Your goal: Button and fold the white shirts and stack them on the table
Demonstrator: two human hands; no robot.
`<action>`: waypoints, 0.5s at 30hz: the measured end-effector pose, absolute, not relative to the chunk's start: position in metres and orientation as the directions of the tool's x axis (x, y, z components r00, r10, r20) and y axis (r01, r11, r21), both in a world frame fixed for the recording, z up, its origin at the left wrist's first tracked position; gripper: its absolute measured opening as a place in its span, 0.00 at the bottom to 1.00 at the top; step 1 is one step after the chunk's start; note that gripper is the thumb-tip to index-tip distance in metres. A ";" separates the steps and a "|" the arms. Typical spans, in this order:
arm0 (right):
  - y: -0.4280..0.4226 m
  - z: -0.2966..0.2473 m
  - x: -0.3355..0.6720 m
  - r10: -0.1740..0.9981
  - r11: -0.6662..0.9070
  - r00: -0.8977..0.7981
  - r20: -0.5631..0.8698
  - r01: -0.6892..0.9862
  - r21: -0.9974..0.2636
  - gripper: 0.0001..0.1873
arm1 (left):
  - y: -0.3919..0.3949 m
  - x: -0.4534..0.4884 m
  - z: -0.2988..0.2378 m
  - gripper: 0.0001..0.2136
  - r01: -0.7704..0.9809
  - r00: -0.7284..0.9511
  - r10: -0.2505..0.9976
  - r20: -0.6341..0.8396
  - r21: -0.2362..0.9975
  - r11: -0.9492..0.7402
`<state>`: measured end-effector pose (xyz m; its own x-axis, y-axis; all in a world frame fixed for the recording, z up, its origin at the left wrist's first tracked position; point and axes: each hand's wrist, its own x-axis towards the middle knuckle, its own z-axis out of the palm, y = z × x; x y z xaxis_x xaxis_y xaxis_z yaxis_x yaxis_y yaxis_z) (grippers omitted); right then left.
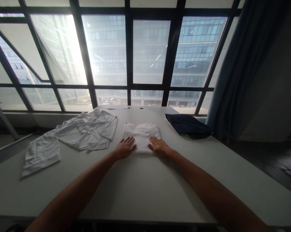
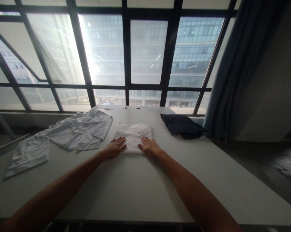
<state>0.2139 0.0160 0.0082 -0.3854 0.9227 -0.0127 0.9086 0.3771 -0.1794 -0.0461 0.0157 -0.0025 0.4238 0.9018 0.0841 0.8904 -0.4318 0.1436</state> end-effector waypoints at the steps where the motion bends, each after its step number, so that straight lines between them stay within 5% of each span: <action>1: 0.015 0.009 0.214 0.916 0.381 -0.398 -0.052 0.904 -0.193 0.36 | 0.016 -0.046 -0.004 0.30 0.876 0.452 0.890 0.058 0.158 -0.456; 5: 0.011 0.009 0.217 0.936 0.340 -0.351 -0.021 0.919 -0.200 0.37 | 0.017 -0.054 -0.005 0.31 0.860 0.483 0.875 0.013 0.181 -0.478; 9: 0.016 0.011 0.224 0.993 -0.012 0.039 0.111 0.973 -0.232 0.38 | 0.016 -0.060 0.000 0.35 0.974 0.167 0.986 0.004 0.152 -0.166; 12: 0.024 0.017 0.233 0.991 -0.084 0.123 0.051 0.875 -0.477 0.34 | 0.015 -0.058 0.005 0.32 0.985 0.109 0.994 0.023 0.132 -0.111; 15: 0.029 0.026 0.242 0.982 -0.185 0.079 -0.172 0.581 -0.792 0.27 | 0.017 -0.057 0.007 0.27 0.981 0.125 0.985 0.120 0.131 -0.141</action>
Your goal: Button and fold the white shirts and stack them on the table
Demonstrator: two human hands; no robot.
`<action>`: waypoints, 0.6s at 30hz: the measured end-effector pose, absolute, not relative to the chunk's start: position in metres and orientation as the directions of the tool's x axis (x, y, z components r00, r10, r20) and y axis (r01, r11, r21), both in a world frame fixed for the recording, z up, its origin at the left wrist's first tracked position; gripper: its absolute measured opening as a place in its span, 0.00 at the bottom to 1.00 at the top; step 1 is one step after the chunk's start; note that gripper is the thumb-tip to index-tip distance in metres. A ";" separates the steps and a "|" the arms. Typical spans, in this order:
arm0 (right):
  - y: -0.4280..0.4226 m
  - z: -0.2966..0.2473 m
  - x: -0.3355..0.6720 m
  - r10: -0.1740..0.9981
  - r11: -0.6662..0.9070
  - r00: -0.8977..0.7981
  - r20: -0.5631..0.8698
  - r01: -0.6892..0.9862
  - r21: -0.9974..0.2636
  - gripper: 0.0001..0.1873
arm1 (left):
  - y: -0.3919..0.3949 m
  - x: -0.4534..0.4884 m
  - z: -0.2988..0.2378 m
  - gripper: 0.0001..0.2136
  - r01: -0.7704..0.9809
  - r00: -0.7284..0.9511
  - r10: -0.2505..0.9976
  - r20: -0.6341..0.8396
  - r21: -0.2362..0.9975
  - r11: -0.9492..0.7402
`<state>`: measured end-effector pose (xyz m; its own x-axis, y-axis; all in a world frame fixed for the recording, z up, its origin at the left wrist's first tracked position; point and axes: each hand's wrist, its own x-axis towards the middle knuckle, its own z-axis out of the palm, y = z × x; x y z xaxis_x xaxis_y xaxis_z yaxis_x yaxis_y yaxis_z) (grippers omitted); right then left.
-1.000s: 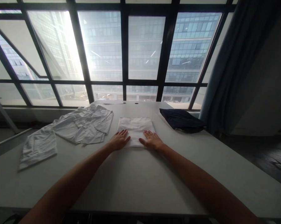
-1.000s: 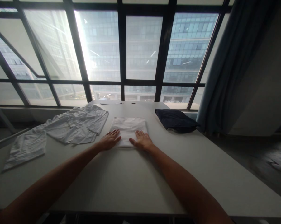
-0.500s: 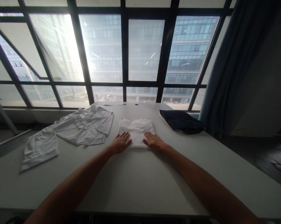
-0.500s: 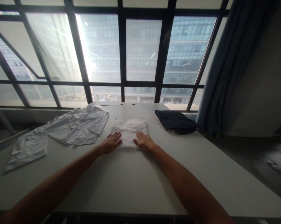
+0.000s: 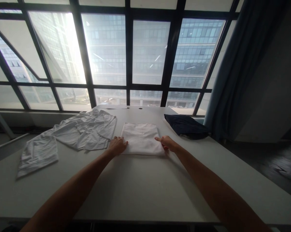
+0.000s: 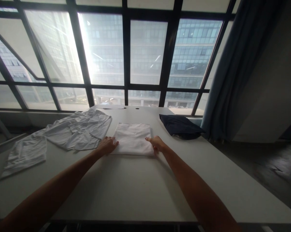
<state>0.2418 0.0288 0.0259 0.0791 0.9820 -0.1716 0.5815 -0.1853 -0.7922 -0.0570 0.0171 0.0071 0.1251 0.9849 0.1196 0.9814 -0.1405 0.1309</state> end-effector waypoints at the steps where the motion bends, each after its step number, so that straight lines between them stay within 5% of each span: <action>1: 0.029 0.029 0.244 0.968 -0.241 0.052 -0.247 0.481 -0.843 0.25 | 0.018 -0.057 0.008 0.25 0.980 0.110 0.983 0.145 0.148 -0.132; 7: 0.023 0.035 0.251 0.923 -0.356 -0.026 -0.384 0.321 -0.877 0.18 | 0.022 -0.064 0.017 0.19 0.920 -0.012 0.996 0.083 0.391 -0.021; 11: 0.024 0.033 0.261 0.926 -0.331 -0.082 -0.369 0.296 -0.896 0.14 | 0.018 -0.063 0.022 0.14 0.896 0.099 0.993 0.059 0.429 -0.115; 14: 0.034 0.029 0.274 0.961 -0.237 -0.002 -0.276 0.509 -0.828 0.13 | 0.016 -0.058 0.019 0.16 0.877 0.216 0.972 0.095 0.418 -0.236; 18: 0.058 0.038 0.285 0.991 -0.092 0.128 0.045 0.877 -0.472 0.14 | 0.013 -0.048 0.012 0.16 0.889 0.219 0.951 0.219 0.357 -0.287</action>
<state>0.2849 0.0584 0.0381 0.1277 0.9908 0.0449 0.8768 -0.0916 -0.4721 -0.0480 0.0127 0.0125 0.2187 0.9510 0.2186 0.8890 -0.2865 0.3572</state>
